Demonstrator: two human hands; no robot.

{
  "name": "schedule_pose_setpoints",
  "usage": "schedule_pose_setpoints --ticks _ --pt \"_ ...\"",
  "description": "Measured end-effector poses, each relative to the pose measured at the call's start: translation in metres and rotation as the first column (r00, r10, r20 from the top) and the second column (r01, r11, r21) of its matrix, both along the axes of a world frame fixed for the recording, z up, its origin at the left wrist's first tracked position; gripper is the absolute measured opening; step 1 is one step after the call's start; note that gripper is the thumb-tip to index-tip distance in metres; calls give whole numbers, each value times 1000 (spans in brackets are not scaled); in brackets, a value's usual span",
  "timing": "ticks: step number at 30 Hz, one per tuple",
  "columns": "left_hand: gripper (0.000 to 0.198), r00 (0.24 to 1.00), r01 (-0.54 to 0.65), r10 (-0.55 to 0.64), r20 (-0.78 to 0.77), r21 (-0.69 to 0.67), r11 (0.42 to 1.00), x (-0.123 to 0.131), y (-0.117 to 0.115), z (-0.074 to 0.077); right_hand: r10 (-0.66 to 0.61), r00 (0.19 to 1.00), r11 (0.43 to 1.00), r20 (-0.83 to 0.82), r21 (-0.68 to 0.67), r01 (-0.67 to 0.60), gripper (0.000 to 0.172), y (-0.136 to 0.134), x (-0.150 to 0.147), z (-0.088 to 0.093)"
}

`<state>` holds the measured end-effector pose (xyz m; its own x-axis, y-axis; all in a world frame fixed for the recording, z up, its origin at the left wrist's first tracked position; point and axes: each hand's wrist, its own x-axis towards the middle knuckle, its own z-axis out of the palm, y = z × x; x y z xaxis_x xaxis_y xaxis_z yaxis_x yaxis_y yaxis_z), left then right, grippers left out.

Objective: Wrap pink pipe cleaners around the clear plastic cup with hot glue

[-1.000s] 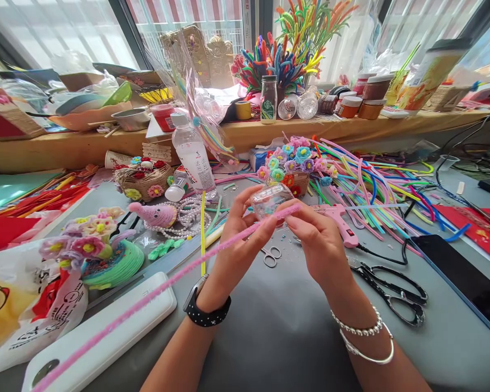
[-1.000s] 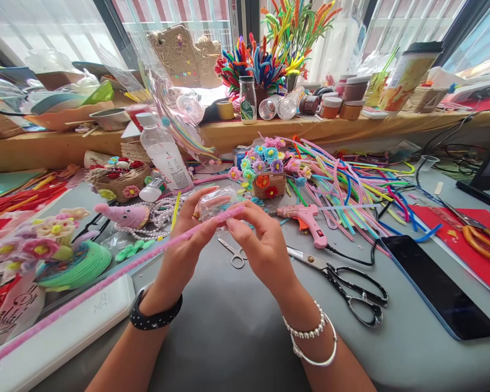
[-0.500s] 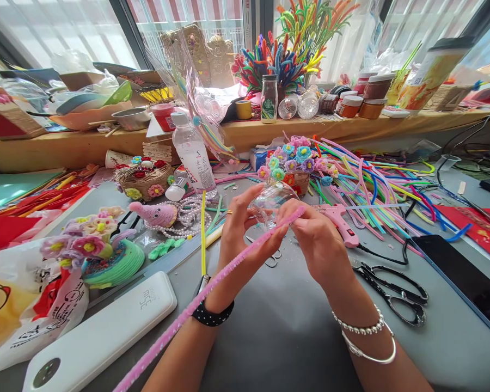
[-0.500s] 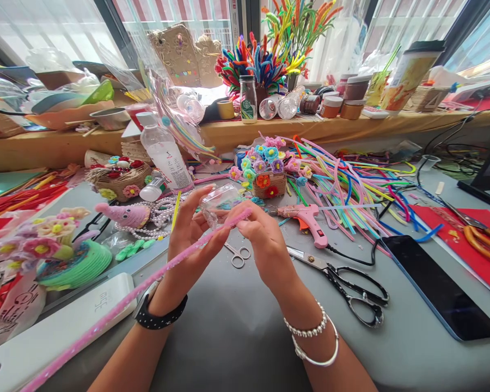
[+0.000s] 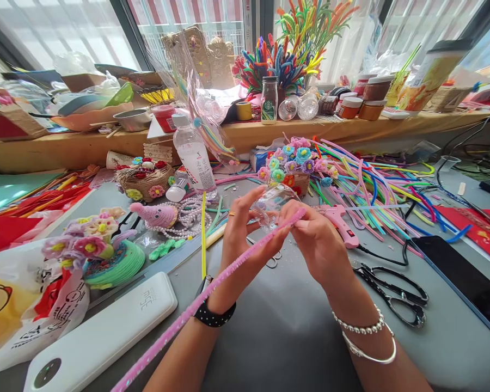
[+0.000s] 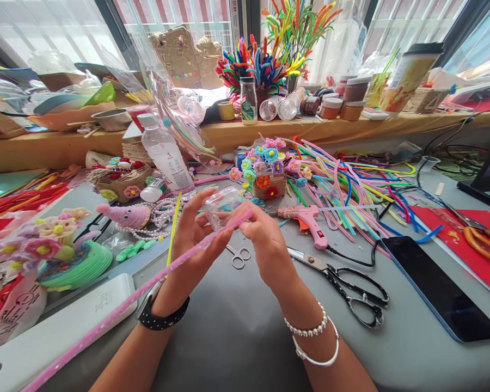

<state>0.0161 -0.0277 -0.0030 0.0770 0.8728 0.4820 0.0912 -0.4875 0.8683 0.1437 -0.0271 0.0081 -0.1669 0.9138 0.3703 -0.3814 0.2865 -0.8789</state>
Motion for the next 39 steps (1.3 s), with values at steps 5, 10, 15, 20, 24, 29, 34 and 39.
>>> schedule_pose_setpoints --ticks 5,10,15,20,24,29,34,39 --pt "55 1000 -16 16 1 -20 1000 0 0 0 -11 999 1000 30 -4 12 14 0 1 -1" --pt "55 1000 -10 10 16 -36 999 1 0 1 -26 997 1000 67 -8 26 14 1 1 -1" --pt "51 1000 14 -13 8 -97 995 0 1 6 -23 998 1000 64 -12 24 14 1 2 0" --pt "46 1000 17 -15 11 -156 988 -1 1 11 -9 999 998 33 60 7 18 0 2 -1" --pt "45 1000 17 -12 28 -167 986 0 2 12 -3 1000 999 29 36 2 19 1 1 -1" --pt "45 1000 5 -1 28 -122 993 1 2 10 -34 998 999 54 -10 35 18 2 0 0" --pt "52 1000 -27 27 5 -53 998 0 1 2 -50 998 998 26 -36 51 17 1 -2 -2" --pt "61 991 -104 114 -64 142 984 0 1 -4 -58 998 996 -16 -64 57 17 0 -3 -3"
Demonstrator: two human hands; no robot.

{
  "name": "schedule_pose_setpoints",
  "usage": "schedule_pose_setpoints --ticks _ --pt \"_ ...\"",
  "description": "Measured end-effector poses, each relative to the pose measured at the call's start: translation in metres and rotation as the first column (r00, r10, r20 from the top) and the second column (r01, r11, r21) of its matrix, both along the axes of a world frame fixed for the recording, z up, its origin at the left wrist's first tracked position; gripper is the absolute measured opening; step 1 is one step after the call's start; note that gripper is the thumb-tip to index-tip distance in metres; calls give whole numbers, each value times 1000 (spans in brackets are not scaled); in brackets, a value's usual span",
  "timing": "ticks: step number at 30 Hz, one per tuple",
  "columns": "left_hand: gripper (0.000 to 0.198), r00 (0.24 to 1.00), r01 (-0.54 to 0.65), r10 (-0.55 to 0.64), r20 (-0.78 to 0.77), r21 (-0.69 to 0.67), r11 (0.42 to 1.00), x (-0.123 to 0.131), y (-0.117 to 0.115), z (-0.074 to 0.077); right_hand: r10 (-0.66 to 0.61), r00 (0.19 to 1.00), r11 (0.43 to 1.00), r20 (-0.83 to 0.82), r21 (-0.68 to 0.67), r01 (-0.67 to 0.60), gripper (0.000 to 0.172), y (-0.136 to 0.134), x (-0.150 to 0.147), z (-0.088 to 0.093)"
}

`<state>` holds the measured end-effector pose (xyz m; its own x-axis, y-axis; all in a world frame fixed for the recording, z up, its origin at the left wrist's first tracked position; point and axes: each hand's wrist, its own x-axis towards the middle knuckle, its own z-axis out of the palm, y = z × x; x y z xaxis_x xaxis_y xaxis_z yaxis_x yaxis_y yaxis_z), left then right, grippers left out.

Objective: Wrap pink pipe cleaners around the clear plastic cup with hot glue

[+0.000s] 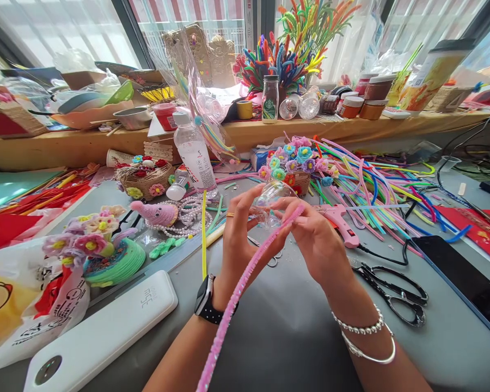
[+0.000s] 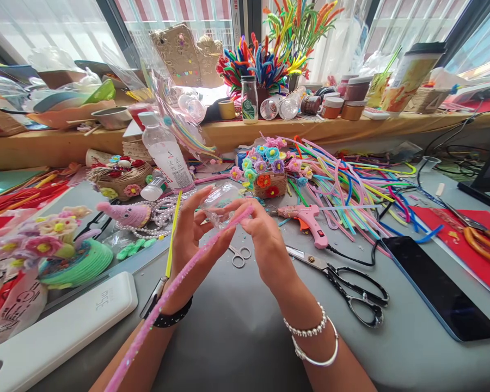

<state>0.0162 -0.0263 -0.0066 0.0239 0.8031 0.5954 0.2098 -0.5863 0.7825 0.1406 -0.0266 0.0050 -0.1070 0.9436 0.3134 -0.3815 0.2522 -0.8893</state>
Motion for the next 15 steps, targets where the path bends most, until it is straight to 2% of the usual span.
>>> schedule_pose_setpoints --ticks 3,9,15 --pt "64 999 -7 10 -50 68 998 0 0 0 37 998 999 -48 3 -37 18 -1 -1 0" --pt "64 997 -9 17 -79 103 995 0 1 -1 79 987 996 -138 -18 -82 19 -2 -1 1" --pt "61 993 -64 76 -89 132 989 2 0 -1 80 989 996 -125 -14 -83 19 -1 1 -1"
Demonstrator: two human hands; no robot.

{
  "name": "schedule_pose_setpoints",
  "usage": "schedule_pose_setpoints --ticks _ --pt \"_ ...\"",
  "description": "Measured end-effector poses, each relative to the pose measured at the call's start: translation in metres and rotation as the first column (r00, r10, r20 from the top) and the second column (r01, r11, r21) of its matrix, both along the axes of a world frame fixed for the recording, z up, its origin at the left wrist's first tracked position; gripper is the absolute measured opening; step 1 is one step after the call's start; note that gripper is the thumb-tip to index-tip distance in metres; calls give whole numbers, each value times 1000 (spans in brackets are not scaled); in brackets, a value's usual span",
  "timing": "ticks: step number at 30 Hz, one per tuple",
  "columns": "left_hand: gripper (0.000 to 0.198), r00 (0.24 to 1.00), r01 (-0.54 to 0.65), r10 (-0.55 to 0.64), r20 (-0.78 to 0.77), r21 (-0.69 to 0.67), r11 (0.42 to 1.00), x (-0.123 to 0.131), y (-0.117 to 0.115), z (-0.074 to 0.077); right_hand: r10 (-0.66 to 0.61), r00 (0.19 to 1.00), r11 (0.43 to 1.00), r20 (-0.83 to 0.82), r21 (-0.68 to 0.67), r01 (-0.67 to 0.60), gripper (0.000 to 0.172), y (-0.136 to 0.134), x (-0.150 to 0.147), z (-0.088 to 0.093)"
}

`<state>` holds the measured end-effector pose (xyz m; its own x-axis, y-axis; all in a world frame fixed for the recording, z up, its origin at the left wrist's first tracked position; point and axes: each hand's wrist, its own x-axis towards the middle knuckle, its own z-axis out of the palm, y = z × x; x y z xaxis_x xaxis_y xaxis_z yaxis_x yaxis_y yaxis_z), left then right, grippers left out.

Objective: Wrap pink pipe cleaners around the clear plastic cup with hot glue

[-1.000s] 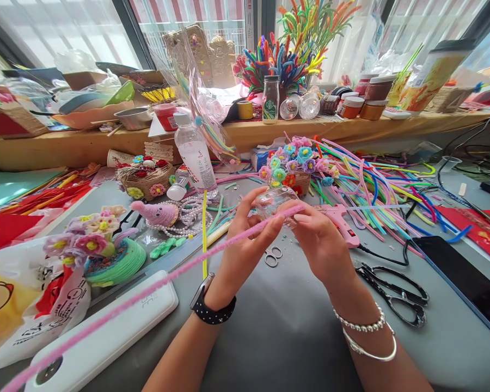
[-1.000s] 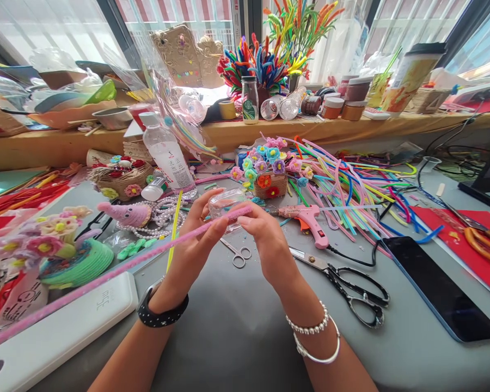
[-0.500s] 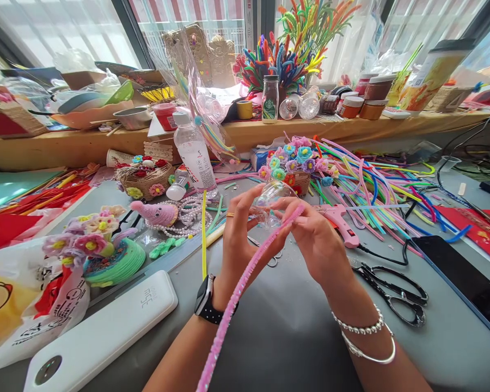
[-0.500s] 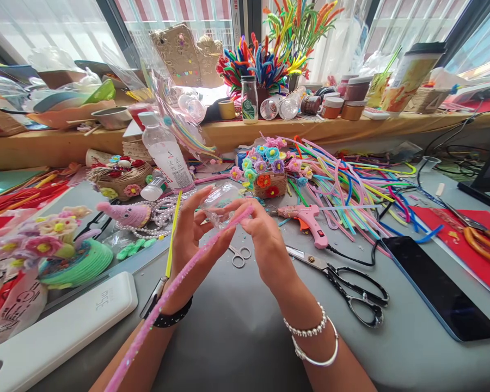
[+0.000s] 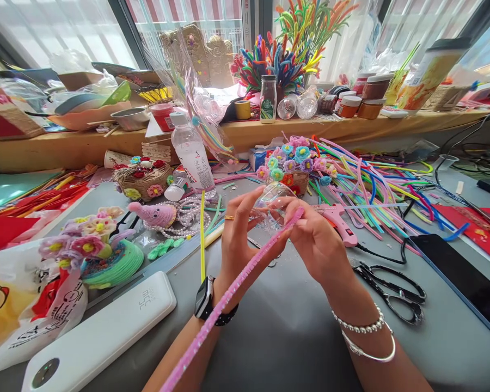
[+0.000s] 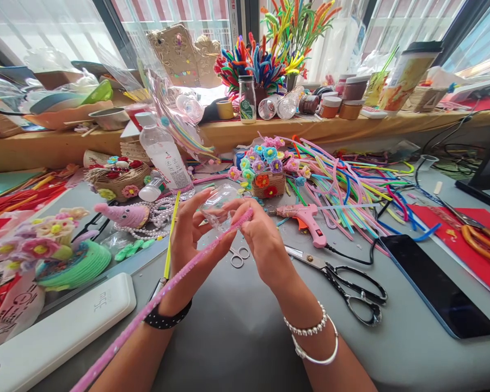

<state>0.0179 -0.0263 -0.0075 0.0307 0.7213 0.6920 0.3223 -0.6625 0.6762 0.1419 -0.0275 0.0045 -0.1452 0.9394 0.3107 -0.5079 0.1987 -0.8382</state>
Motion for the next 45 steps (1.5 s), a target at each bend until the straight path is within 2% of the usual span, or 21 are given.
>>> schedule_pose_setpoints --ticks 4,8,9,12,15,23,27,33,37,41,45 --pt "62 1000 5 -4 20 -29 1000 1 -1 0 0 999 1000 32 12 0 18 -1 -1 -1" --pt "60 994 36 -22 109 -128 991 -1 0 0 -111 978 993 175 -26 117 21 -4 -4 -2" --pt "59 991 43 -24 129 -144 989 -1 0 0 -103 977 994 188 -29 110 25 -5 -4 -2" --pt "57 988 51 -28 153 -153 987 -3 1 1 -4 990 1000 141 15 2 23 -4 -2 -1" --pt "52 986 40 -11 164 -172 984 -5 2 2 33 989 998 146 54 -41 21 -2 0 0" --pt "51 976 67 -14 218 -242 968 -2 2 6 5 989 999 150 45 -12 20 -2 -2 1" --pt "51 972 95 -41 232 -229 969 -1 1 7 -22 988 999 152 27 18 20 -2 -2 0" --pt "59 967 123 -69 246 -212 970 0 -1 2 3 997 999 78 54 -7 25 -1 -2 1" --pt "62 977 101 -60 204 -197 975 0 -1 -3 46 999 999 -13 20 -45 28 0 -4 0" --pt "64 980 80 -47 193 -168 983 1 0 -4 34 998 999 -47 -8 -34 28 1 -4 -2" --pt "63 974 118 -65 219 -239 964 3 -1 -3 31 999 999 -36 -27 -32 26 2 -3 -2"
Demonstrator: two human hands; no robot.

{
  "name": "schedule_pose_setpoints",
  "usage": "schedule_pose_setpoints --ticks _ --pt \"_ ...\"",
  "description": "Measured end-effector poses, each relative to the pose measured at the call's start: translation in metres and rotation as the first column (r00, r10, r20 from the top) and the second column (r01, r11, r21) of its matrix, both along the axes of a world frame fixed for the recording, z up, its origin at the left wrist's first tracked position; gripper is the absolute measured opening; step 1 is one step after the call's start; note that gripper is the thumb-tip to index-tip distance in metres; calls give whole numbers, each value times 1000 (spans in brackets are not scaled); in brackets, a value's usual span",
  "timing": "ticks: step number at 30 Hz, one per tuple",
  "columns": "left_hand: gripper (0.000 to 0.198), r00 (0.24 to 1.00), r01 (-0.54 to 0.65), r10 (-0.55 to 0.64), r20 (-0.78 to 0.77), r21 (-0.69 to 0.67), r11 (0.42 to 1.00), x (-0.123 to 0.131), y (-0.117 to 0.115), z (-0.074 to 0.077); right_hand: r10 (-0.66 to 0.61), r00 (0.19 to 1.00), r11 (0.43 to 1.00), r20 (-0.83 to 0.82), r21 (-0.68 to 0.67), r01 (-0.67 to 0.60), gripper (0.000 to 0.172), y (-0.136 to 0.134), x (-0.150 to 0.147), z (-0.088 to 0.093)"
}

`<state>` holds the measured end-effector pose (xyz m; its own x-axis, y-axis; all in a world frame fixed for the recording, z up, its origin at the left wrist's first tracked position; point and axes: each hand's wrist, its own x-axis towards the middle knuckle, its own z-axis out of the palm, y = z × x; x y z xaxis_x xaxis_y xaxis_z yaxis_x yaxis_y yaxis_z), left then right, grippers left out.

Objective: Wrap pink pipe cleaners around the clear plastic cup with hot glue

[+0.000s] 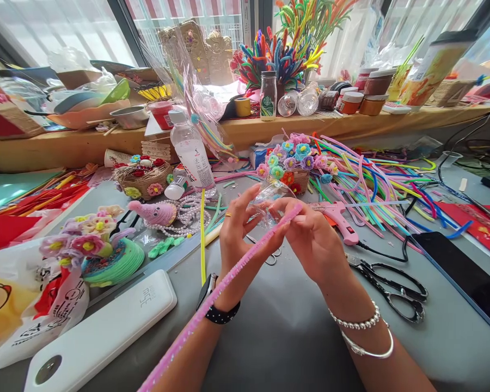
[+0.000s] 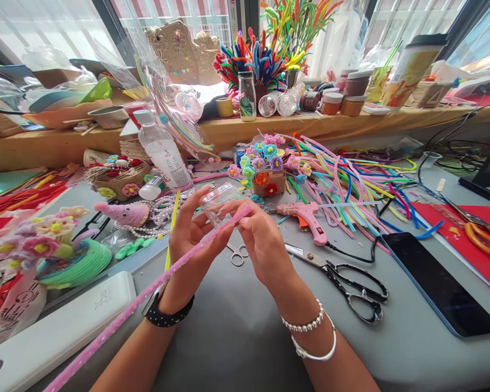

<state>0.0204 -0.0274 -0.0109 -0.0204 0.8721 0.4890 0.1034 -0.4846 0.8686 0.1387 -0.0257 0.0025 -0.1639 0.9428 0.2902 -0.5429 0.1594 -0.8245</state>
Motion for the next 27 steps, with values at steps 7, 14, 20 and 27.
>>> schedule_pose_setpoints --ticks 7,14,20,27 --pt "63 999 18 -18 34 -18 1000 2 -2 2 -35 999 999 13 7 35 25 1 1 2" --pt "50 997 -20 22 75 -22 1000 0 1 11 20 998 1000 63 20 -22 23 0 1 4" --pt "41 999 -1 3 49 -33 999 -1 2 11 19 1000 992 1 122 -19 24 -2 2 5" --pt "42 999 6 -3 40 -78 997 -2 4 9 -4 997 999 80 44 0 23 0 2 6"
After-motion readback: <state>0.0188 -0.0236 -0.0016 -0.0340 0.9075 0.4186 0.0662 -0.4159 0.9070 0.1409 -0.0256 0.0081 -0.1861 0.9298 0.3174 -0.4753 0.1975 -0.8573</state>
